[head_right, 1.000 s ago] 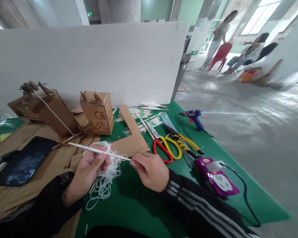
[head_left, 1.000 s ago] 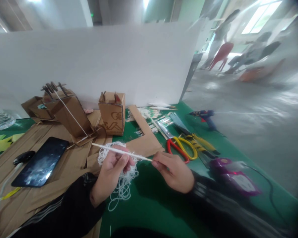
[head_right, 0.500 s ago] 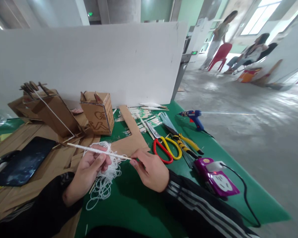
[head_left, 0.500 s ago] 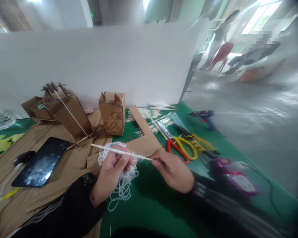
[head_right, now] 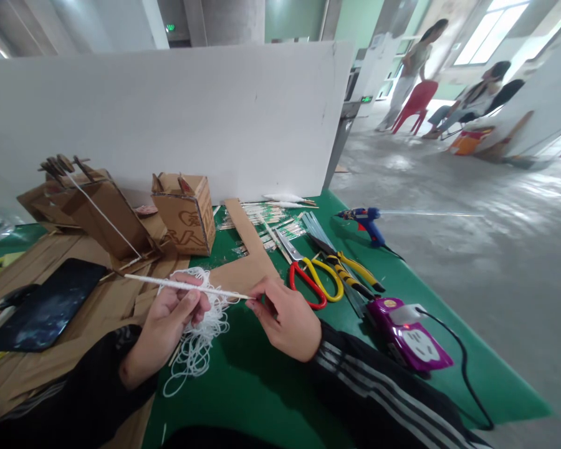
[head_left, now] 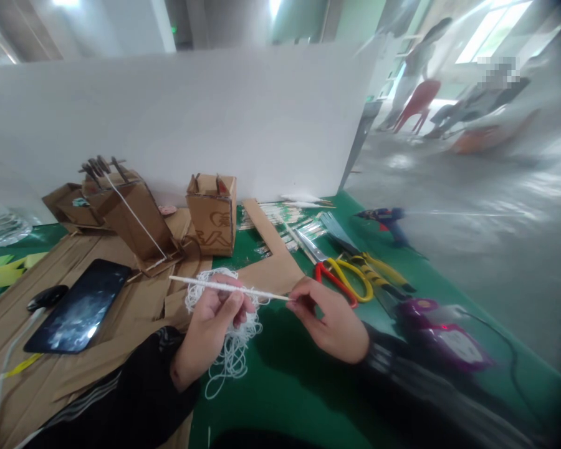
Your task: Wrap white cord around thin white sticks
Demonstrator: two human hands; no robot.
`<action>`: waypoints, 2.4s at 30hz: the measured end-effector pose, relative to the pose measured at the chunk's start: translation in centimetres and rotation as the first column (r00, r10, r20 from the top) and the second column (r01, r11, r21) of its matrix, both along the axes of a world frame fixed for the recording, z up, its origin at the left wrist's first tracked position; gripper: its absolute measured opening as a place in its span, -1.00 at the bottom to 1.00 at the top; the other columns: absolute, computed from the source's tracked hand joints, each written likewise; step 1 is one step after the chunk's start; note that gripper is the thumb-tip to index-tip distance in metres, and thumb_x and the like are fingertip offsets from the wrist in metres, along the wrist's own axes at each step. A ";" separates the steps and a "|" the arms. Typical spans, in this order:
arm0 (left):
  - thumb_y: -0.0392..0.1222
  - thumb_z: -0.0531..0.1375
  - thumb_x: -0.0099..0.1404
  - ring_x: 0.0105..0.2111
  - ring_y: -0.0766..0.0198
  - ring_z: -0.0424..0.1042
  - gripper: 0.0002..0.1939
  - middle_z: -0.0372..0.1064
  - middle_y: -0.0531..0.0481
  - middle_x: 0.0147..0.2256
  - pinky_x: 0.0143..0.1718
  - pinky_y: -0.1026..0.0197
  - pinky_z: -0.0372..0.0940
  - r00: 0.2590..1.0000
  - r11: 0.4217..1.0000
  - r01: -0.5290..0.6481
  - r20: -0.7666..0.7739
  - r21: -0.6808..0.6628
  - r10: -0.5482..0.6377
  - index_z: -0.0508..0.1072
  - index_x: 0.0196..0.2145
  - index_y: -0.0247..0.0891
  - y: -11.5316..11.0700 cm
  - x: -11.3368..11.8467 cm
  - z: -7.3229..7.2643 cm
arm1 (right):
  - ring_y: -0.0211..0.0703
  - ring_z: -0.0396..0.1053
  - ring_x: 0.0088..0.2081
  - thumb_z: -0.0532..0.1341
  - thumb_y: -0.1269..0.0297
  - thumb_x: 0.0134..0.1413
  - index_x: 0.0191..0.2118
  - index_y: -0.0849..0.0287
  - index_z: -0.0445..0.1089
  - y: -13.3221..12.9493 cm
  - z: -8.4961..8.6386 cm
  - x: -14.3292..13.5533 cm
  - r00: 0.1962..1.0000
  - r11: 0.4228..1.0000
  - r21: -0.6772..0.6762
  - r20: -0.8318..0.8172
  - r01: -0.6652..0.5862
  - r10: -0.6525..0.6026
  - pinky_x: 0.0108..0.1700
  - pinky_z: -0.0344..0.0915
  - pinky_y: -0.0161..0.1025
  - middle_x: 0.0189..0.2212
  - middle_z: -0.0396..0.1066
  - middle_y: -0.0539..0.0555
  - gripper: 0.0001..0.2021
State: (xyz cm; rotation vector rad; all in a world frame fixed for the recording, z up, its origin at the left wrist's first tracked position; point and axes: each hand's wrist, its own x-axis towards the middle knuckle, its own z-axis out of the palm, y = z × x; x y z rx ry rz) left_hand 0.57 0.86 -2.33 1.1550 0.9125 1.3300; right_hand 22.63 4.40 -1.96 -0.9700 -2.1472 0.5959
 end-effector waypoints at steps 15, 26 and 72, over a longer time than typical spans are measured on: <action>-0.16 0.12 0.36 -0.53 0.45 0.28 -0.89 0.41 0.09 -0.46 -0.50 0.37 0.17 1.000 1.000 -0.002 0.004 -0.006 0.002 0.27 -0.19 -0.20 -0.1 0.1 0.0 | -0.24 0.31 -0.45 0.09 0.34 0.24 -0.28 0.14 0.29 -0.2 -0.2 0.0 0.998 0.998 0.024 -0.011 -0.058 0.059 -0.40 0.25 -0.29 -0.38 0.39 0.06 -0.92; -0.14 0.13 0.34 -0.54 0.42 0.27 -0.87 0.40 0.08 -0.47 -0.50 0.35 0.17 1.000 1.000 -0.009 0.005 -0.026 0.009 0.27 -0.21 -0.21 -0.1 0.3 0.2 | -0.22 0.36 -0.43 0.10 0.31 0.25 -0.27 0.15 0.34 -0.3 -0.1 -0.1 1.000 0.999 0.035 0.010 0.000 0.000 -0.40 0.26 -0.30 -0.41 0.43 0.06 -0.90; -0.08 0.15 0.32 -0.54 0.38 0.29 -0.82 0.42 0.04 -0.47 -0.51 0.31 0.19 0.995 0.999 0.000 -0.101 -0.033 -0.003 0.29 -0.22 -0.22 -0.5 0.7 0.1 | -0.23 0.34 -0.48 0.07 0.30 0.25 -0.29 0.14 0.30 -0.6 -0.1 -0.3 0.996 1.000 0.005 0.084 -0.006 0.006 -0.43 0.23 -0.31 -0.45 0.42 0.04 -0.89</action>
